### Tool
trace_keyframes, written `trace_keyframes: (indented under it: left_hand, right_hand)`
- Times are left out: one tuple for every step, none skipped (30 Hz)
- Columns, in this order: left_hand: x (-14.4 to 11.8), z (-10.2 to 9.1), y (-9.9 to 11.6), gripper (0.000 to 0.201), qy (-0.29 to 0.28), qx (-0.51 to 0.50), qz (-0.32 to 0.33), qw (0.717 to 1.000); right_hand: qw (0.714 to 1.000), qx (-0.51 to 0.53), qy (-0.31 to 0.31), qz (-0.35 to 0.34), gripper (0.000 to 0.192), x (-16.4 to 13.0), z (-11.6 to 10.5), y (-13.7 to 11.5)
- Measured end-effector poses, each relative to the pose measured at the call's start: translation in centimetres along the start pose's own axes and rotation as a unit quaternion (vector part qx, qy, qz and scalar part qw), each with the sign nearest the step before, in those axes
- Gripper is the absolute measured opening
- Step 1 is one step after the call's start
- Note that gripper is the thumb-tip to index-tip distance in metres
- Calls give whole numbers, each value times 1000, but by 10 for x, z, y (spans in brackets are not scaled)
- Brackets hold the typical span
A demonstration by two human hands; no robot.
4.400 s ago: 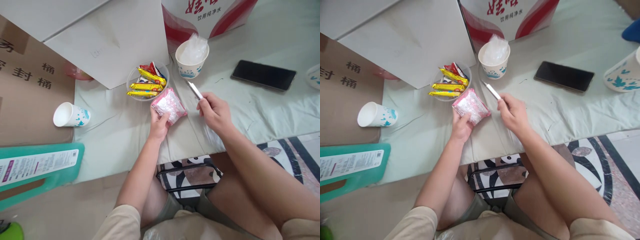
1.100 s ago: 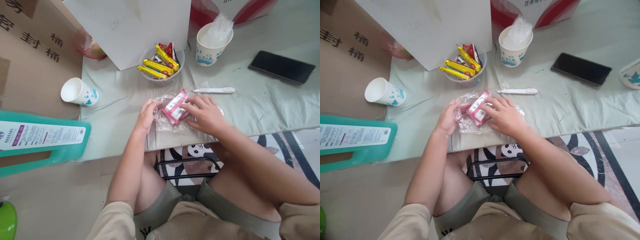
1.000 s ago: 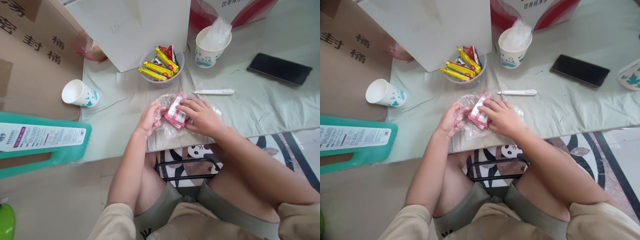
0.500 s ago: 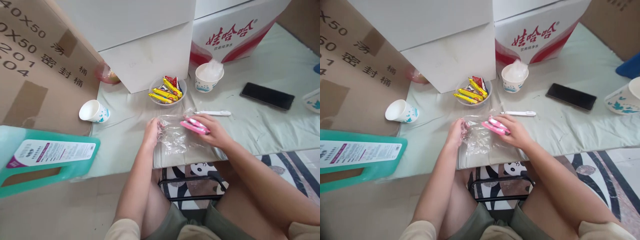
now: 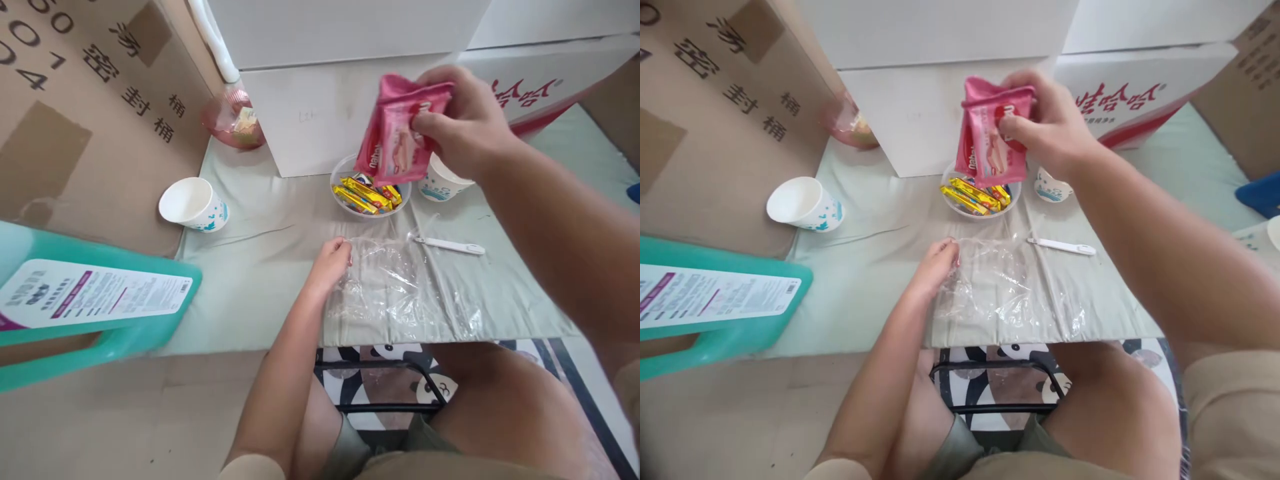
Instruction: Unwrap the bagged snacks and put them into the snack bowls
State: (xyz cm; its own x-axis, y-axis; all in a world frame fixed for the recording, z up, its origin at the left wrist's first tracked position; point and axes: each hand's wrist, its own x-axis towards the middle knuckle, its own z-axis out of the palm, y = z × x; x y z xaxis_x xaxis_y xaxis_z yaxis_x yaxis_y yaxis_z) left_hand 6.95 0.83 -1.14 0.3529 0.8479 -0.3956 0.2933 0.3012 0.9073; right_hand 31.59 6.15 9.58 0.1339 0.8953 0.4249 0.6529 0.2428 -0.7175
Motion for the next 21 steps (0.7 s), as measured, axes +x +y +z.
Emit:
trace_keyframes:
  left_hand:
    - [-1, -1, 0, 24, -3, -1, 3, 1000]
    - [-1, -2, 0, 25, -7, -3, 6, 1000]
    - [-2, -2, -1, 25, -12, -5, 9, 1000]
    - [-2, -2, -1, 26, -17, -6, 12, 1000]
    - [-2, -2, -1, 27, -23, -6, 15, 1000]
    - [-2, -2, -2, 27, -28, -5, 17, 999]
    - [-2, -2, -2, 27, -33, -4, 19, 999]
    - [-2, -2, -2, 27, -36, -4, 19, 999]
    - [-2, -3, -2, 27, -38, -3, 20, 999]
    - [-2, -3, -2, 27, -39, -2, 22, 999]
    - [-2, -4, -1, 27, -39, -1, 24, 999]
    - [-3, -5, -1, 27, -38, -1, 26, 999]
    - [-3, -5, 0, 27, -38, 0, 27, 999]
    - [-4, -5, 0, 27, -38, 0, 28, 999]
    - [-5, -5, 1, 27, -40, 0, 27, 999]
    - [-6, -5, 2, 26, -44, 0, 24, 999]
    - [-7, -5, 2, 26, -49, 1, 20, 999]
    - [-8, -5, 3, 26, -55, 3, 16, 998]
    - [-9, -4, 3, 26, -59, 6, 14, 998]
    - [-10, -4, 3, 26, -62, 10, 12, 998]
    - [-10, -3, 3, 26, -64, 13, 12, 998]
  right_hand:
    - [1000, 0, -16, 22, 36, 17, 8, -5]
    - [999, 4, -36, 39, 37, 30, 16, -10]
    - [997, -5, -56, 49, 37, 39, 23, -15]
    - [995, -18, -77, 53, 37, 46, 29, -19]
    - [993, -32, -102, 54, 37, 50, 35, -22]
    - [990, -49, -125, 52, 38, 53, 40, -25]
    - [986, -71, -142, 49, 39, 55, 43, -26]
    - [983, -95, -151, 47, 40, 57, 46, -27]
    - [979, -118, -160, 46, 40, 59, 49, -28]
    - [974, -140, -171, 47, 40, 61, 51, -29]
    - [968, -164, -182, 50, 40, 63, 52, -30]
    - [960, -191, -196, 54, 39, 65, 54, -33]
    - [950, -220, -213, 56, 37, 67, 54, -36]
    - [938, -250, -233, 56, 34, 69, 55, -38]
    - [926, -277, -251, 52, 32, 70, 56, -41]
    - [918, -295, -263, 42, 30, 70, 56, -42]
    - [917, -298, -265, 25, 26, 70, 57, -42]
    - [923, -289, -255, 4, 21, 68, 58, -41]
    - [934, -272, -232, -21, 19, 65, 58, -38]
    - [947, -251, -194, -47, 21, 61, 59, -35]
    - [959, -230, -152, -70, 26, 55, 59, -32]
